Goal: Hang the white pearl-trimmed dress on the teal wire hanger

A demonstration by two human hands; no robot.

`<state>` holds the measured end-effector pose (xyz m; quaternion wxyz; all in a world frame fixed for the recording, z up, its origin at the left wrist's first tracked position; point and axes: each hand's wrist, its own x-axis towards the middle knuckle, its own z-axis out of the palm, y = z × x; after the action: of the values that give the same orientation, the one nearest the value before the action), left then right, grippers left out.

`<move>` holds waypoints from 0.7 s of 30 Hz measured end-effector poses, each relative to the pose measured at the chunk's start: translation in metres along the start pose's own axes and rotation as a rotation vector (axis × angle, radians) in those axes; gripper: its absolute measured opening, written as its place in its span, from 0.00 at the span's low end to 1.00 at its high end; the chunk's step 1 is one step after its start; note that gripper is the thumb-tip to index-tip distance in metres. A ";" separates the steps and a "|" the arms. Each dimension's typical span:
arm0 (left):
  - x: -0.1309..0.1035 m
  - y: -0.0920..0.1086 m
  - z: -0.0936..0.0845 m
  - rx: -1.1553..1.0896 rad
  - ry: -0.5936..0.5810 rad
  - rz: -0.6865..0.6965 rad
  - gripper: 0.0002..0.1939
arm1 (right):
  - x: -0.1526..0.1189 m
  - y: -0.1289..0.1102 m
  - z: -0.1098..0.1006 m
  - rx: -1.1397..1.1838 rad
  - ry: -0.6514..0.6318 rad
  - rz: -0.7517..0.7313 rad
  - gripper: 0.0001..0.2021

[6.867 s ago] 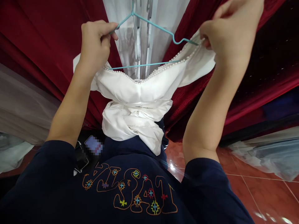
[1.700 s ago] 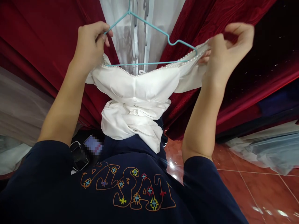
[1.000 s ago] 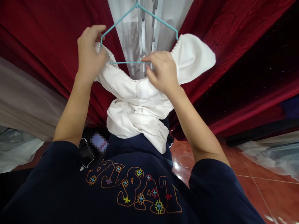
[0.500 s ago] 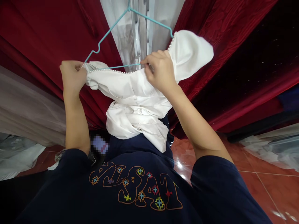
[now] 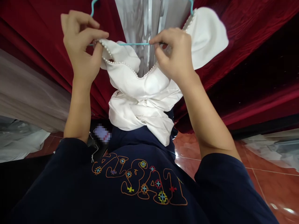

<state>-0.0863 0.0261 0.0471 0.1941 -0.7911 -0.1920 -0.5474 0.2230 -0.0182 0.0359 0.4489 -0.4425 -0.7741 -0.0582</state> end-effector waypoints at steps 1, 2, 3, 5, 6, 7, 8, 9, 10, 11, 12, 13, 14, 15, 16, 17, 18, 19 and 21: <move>0.000 -0.002 0.004 0.011 -0.037 -0.011 0.16 | 0.000 0.001 0.000 0.001 0.005 -0.005 0.11; 0.000 -0.002 0.006 0.000 -0.116 -0.069 0.21 | 0.000 0.004 0.000 -0.004 0.037 -0.018 0.10; 0.000 -0.001 0.005 -0.020 -0.203 -0.138 0.24 | 0.000 0.008 0.001 -0.016 0.098 -0.041 0.10; 0.000 0.003 0.002 -0.048 -0.362 -0.255 0.27 | 0.000 0.021 0.003 -0.070 0.296 -0.099 0.08; 0.000 0.004 0.001 -0.027 -0.380 -0.264 0.26 | 0.000 0.029 0.004 -0.097 0.398 -0.129 0.07; -0.001 0.004 0.000 0.014 -0.370 -0.247 0.25 | 0.001 0.036 0.004 -0.110 0.487 -0.160 0.07; -0.002 0.004 0.000 0.062 -0.345 -0.222 0.24 | 0.002 0.042 0.003 -0.106 0.556 -0.187 0.07; -0.003 0.003 0.000 0.103 -0.326 -0.201 0.23 | 0.004 0.047 0.001 -0.088 0.607 -0.199 0.09; -0.004 0.003 0.000 0.129 -0.303 -0.184 0.22 | 0.007 0.051 -0.002 -0.061 0.641 -0.193 0.13; -0.005 0.002 0.001 0.140 -0.290 -0.169 0.21 | 0.011 0.054 -0.006 -0.031 0.654 -0.164 0.16; -0.005 0.003 0.001 0.140 -0.282 -0.161 0.20 | 0.015 0.056 -0.012 -0.004 0.641 -0.105 0.18; -0.005 0.004 0.001 0.134 -0.279 -0.162 0.20 | 0.020 0.059 -0.018 0.021 0.604 -0.022 0.18; -0.005 0.006 0.000 0.124 -0.281 -0.169 0.20 | 0.026 0.062 -0.024 0.051 0.557 0.060 0.17; -0.005 0.009 -0.001 0.112 -0.285 -0.180 0.19 | 0.031 0.066 -0.031 0.084 0.519 0.125 0.15; -0.004 0.013 -0.002 0.099 -0.287 -0.197 0.19 | 0.036 0.073 -0.037 0.115 0.510 0.157 0.14; -0.003 0.017 -0.003 0.088 -0.289 -0.217 0.18 | 0.039 0.083 -0.043 0.141 0.538 0.162 0.13; -0.003 0.021 -0.005 0.080 -0.287 -0.229 0.17 | 0.040 0.095 -0.049 0.164 0.598 0.145 0.13; -0.002 0.025 -0.007 0.078 -0.279 -0.236 0.17 | 0.038 0.108 -0.053 0.185 0.680 0.118 0.13; -0.002 0.032 -0.009 0.091 -0.255 -0.233 0.18 | 0.025 0.136 -0.060 0.225 0.803 0.102 0.10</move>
<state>-0.0771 -0.0059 0.0453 0.1389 -0.8169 -0.3301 -0.4522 0.3571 0.0505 0.0481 0.7628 -0.3706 -0.5164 -0.1189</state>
